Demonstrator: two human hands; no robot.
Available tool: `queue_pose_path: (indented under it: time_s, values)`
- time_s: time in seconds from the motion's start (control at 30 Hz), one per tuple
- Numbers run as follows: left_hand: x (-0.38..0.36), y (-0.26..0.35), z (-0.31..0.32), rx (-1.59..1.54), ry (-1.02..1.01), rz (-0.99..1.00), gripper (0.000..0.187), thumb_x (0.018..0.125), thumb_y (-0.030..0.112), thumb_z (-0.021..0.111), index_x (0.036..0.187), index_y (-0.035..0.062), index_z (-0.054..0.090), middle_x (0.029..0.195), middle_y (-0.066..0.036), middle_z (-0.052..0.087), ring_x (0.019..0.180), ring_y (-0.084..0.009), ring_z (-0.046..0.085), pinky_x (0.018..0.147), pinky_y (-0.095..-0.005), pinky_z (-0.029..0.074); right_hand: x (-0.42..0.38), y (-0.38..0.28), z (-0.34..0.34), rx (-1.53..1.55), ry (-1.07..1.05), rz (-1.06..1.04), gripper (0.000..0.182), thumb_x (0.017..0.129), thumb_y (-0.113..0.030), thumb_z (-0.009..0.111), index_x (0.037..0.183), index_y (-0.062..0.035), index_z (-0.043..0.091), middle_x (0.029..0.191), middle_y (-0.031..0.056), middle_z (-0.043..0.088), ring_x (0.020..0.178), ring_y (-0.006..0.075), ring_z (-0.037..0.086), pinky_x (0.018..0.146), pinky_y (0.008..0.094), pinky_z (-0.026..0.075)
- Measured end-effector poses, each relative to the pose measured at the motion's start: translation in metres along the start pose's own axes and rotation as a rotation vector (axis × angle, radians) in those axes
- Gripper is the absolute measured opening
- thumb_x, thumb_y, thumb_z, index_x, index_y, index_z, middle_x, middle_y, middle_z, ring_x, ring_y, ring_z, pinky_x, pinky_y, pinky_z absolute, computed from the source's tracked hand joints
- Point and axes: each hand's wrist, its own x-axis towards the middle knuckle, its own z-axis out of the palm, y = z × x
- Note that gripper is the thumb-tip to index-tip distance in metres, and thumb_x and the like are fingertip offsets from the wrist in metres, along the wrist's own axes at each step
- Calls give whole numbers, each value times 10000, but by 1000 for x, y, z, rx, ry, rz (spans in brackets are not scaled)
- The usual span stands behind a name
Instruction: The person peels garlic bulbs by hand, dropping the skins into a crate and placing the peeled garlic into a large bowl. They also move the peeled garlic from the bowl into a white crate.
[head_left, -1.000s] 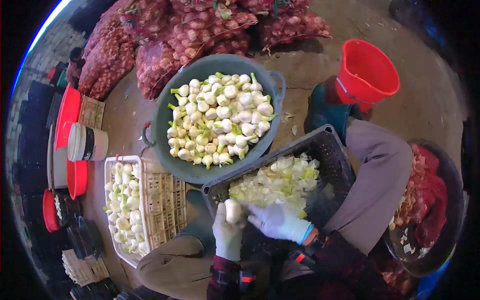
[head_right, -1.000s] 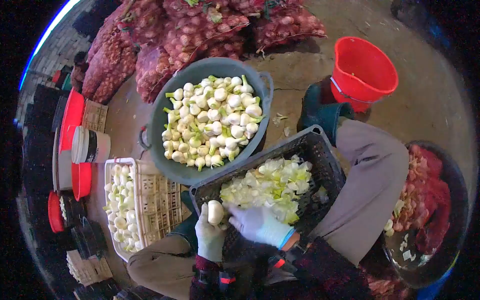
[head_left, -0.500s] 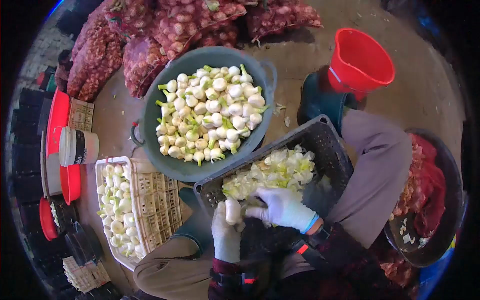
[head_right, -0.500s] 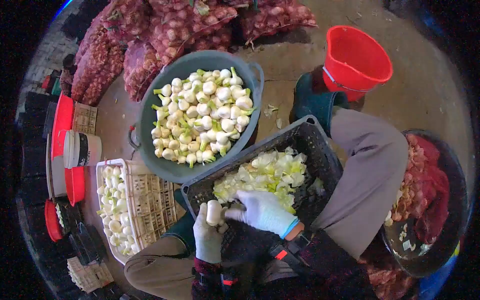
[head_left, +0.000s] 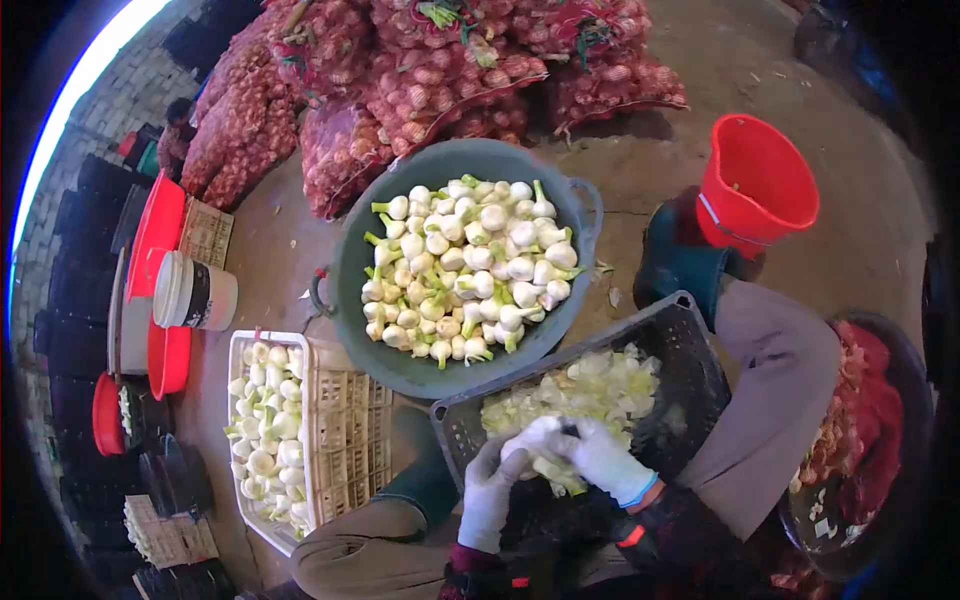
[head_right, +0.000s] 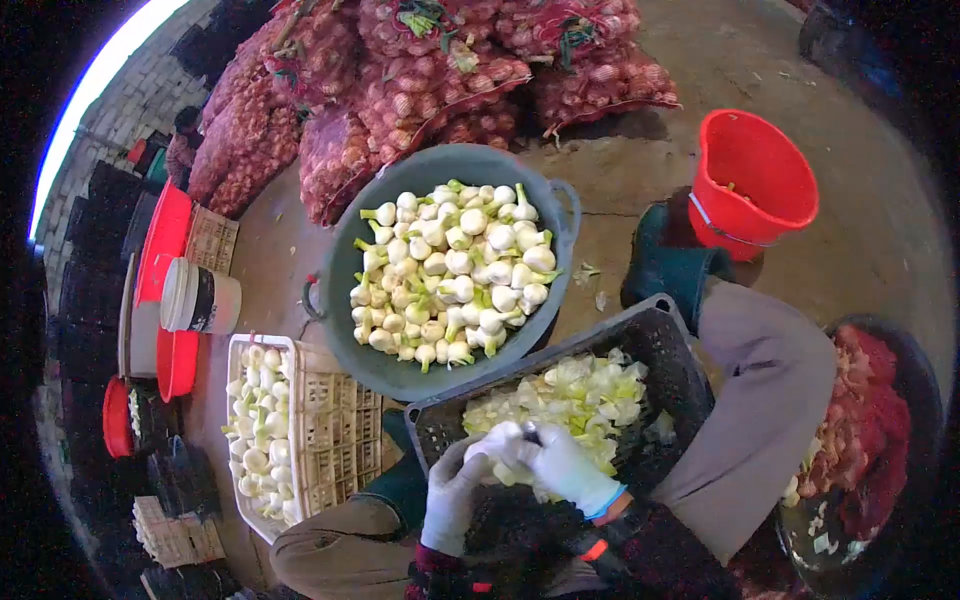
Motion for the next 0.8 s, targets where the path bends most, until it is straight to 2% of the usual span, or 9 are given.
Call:
queue_pose_path:
  time_s: [0.07, 0.2, 0.33, 0.4, 0.47, 0.53, 0.6, 0.67, 0.8]
  values:
    - [3, -8, 0, -225, -17, -49, 510, 883, 160, 666, 1299, -67, 476, 1154, -106, 593, 1054, -168, 563, 955, -299, 442, 4, -3, -5, 78, -62, 0, 318, 895, -255, 639, 1039, 27, 613, 885, 108, 659, 843, 188, 614, 776, 339, 487]
    - [13, -13, -2, -211, 11, -191, 498, 851, 188, 694, 1221, -83, 502, 1105, -110, 616, 942, -179, 617, 847, -285, 493, 5, -17, 2, -303, -99, -209, 254, 918, -209, 584, 1029, 16, 619, 891, 172, 666, 803, 262, 641, 737, 370, 489]
    - [4, -6, 1, -515, 47, 4, 657, 757, 328, 797, 1188, -81, 516, 1100, -132, 621, 999, -220, 612, 904, -348, 484, 6, 1, 5, -200, 113, -113, 292, 901, -250, 595, 1018, 15, 622, 860, 199, 661, 795, 336, 638, 734, 406, 490]
    - [-5, 0, -2, -562, -1, 33, 656, 776, 345, 777, 1225, -50, 509, 1134, -130, 608, 1036, -225, 596, 926, -363, 474, 16, 29, 1, -415, 487, -153, 297, 889, -256, 599, 1013, 13, 623, 879, 198, 665, 807, 352, 641, 715, 430, 489]
    - [-21, 21, -3, -670, 15, 115, 602, 833, 347, 718, 1271, -4, 500, 1172, -119, 591, 1037, -240, 598, 928, -373, 477, 18, 36, -19, -388, 463, -12, 299, 882, -252, 591, 1022, 9, 625, 930, 201, 664, 831, 380, 638, 722, 447, 489]
    - [-19, 12, -9, -643, 56, 118, 570, 881, 336, 658, 1321, 30, 465, 1221, -108, 562, 1086, -258, 576, 939, -386, 468, 4, 15, -23, -1152, 60, -41, 314, 875, -278, 607, 1015, 2, 634, 926, 202, 663, 839, 379, 641, 720, 439, 494]
    - [-16, 13, -6, -759, -3, 233, 576, 897, 341, 630, 1334, 20, 438, 1239, -107, 542, 1141, -267, 537, 974, -389, 436, -5, 2, -14, -1131, 164, -158, 333, 856, -305, 645, 978, 5, 647, 881, 195, 667, 831, 359, 647, 714, 432, 496]
    - [-19, 16, 1, -721, -4, 208, 584, 893, 339, 633, 1336, 18, 429, 1240, -107, 536, 1151, -263, 524, 988, -385, 418, -14, -15, 6, -308, 12, -341, 367, 828, -336, 687, 934, 15, 653, 828, 175, 668, 772, 306, 649, 681, 401, 493]
    - [-13, 14, 8, -607, -14, 243, 576, 887, 331, 632, 1322, 12, 431, 1231, -110, 536, 1143, -260, 514, 1016, -384, 384, -17, -39, 16, -228, -15, -124, 350, 822, -317, 691, 914, 19, 653, 803, 162, 662, 718, 275, 629, 667, 379, 486]
